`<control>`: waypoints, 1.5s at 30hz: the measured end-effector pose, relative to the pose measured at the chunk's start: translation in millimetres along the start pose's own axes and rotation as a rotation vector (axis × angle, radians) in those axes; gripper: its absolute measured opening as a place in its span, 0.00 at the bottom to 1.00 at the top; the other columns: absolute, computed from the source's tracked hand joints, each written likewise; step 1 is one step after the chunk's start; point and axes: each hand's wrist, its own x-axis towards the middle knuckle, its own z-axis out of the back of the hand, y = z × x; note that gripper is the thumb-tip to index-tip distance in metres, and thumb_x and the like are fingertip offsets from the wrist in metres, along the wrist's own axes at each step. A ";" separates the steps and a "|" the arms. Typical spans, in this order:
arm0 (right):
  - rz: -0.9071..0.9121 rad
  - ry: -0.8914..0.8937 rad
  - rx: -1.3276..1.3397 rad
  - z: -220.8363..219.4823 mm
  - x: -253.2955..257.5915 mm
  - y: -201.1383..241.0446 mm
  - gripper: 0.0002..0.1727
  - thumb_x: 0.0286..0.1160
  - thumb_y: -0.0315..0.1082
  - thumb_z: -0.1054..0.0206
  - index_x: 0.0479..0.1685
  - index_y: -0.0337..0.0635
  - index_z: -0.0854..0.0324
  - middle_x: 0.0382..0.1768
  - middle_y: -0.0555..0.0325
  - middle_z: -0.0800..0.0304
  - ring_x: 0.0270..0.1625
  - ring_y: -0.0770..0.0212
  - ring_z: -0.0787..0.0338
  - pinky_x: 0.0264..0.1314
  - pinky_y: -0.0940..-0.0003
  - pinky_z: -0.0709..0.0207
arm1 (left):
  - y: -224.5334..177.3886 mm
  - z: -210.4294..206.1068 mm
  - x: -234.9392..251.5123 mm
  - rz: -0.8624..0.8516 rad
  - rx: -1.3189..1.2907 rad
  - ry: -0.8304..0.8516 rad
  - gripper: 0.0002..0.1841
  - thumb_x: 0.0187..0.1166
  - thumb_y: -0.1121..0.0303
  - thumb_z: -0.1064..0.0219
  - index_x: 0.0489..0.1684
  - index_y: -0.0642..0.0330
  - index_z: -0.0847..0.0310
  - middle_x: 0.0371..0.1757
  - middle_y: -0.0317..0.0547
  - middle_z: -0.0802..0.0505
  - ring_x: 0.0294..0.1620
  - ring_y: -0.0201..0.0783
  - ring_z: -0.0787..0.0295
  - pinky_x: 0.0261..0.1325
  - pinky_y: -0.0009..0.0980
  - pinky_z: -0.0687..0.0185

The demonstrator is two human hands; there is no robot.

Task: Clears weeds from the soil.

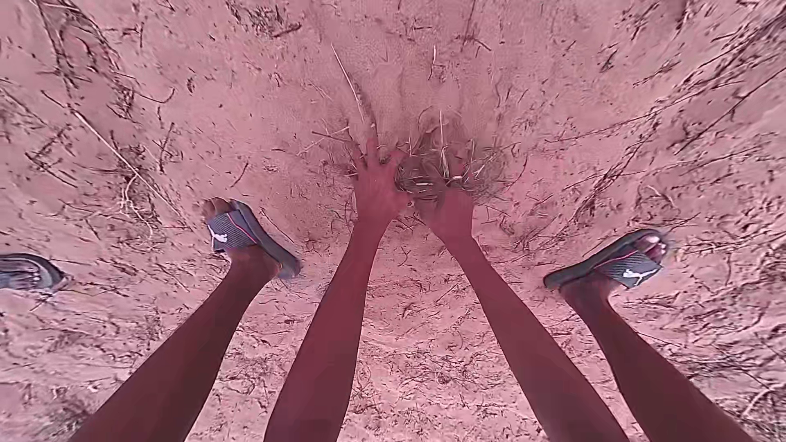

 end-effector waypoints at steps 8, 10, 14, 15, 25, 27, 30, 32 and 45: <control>-0.154 0.355 0.037 -36.3 -88.6 11.8 0.31 0.69 0.30 0.30 0.78 0.48 0.19 0.80 0.30 0.26 0.68 0.31 0.13 0.69 0.40 0.21 | 33.0 -70.6 -110.9 0.290 -0.348 0.245 0.38 0.67 0.70 0.23 0.84 0.53 0.28 0.89 0.74 0.40 0.81 0.73 0.32 0.78 0.57 0.29; -0.139 0.322 0.095 -38.5 -94.0 8.6 0.28 0.71 0.29 0.31 0.76 0.48 0.17 0.85 0.31 0.32 0.67 0.31 0.13 0.67 0.41 0.20 | 37.8 -86.8 -124.9 0.392 -0.697 0.167 0.33 0.72 0.77 0.29 0.82 0.69 0.29 0.84 0.78 0.34 0.82 0.69 0.32 0.82 0.54 0.33; -0.178 0.143 0.366 -46.7 -106.8 19.8 0.19 0.75 0.30 0.33 0.63 0.34 0.11 0.62 0.24 0.14 0.61 0.27 0.12 0.66 0.36 0.22 | -2.5 -68.2 -148.9 0.887 -1.519 0.156 0.21 0.97 0.67 0.58 0.80 0.70 0.36 0.67 0.60 0.17 0.61 0.42 0.18 0.64 0.36 0.21; -0.222 0.190 0.378 -42.3 -111.7 24.1 0.20 0.78 0.32 0.35 0.65 0.35 0.12 0.59 0.26 0.12 0.62 0.30 0.12 0.68 0.37 0.23 | -6.8 -80.8 -160.8 0.902 -1.725 0.127 0.23 0.98 0.61 0.63 0.79 0.65 0.35 0.60 0.54 0.14 0.54 0.38 0.15 0.58 0.34 0.17; -0.173 0.222 0.121 187.6 -198.1 114.9 0.24 0.84 0.41 0.43 0.74 0.46 0.16 0.56 0.32 0.10 0.61 0.32 0.11 0.64 0.38 0.21 | -159.7 94.0 -261.7 0.698 -2.147 -0.114 0.21 0.95 0.66 0.65 0.65 0.72 0.29 0.51 0.52 0.14 0.51 0.34 0.16 0.57 0.32 0.20; -0.158 0.224 0.191 219.8 -214.3 116.9 0.25 0.86 0.41 0.44 0.76 0.44 0.18 0.57 0.32 0.10 0.61 0.33 0.11 0.66 0.38 0.22 | -176.0 116.0 -282.2 0.679 -2.129 -0.110 0.18 0.93 0.67 0.62 0.55 0.67 0.27 0.40 0.46 0.15 0.39 0.33 0.16 0.47 0.30 0.18; -0.118 0.173 0.313 275.5 -244.7 138.5 0.25 0.86 0.40 0.41 0.79 0.44 0.21 0.59 0.33 0.10 0.64 0.34 0.11 0.71 0.38 0.24 | -193.2 156.3 -318.2 0.455 -2.180 -0.077 0.19 0.92 0.64 0.64 0.60 0.65 0.28 0.41 0.45 0.13 0.40 0.32 0.14 0.48 0.30 0.16; -0.039 0.036 0.327 323.8 -263.5 165.3 0.26 0.82 0.40 0.41 0.78 0.44 0.20 0.56 0.30 0.10 0.60 0.31 0.11 0.67 0.35 0.22 | -221.0 227.3 -343.8 0.441 -2.130 -0.041 0.19 0.93 0.66 0.65 0.61 0.66 0.28 0.40 0.43 0.13 0.39 0.29 0.15 0.48 0.26 0.16; -0.163 0.075 1.161 496.0 -395.9 369.9 0.27 0.95 0.46 0.57 0.82 0.42 0.29 0.66 0.53 0.14 0.64 0.65 0.13 0.69 0.63 0.19 | -168.2 499.2 -500.2 -0.234 -1.420 0.481 0.27 0.84 0.73 0.36 0.80 0.71 0.37 0.65 0.57 0.15 0.58 0.37 0.14 0.62 0.36 0.16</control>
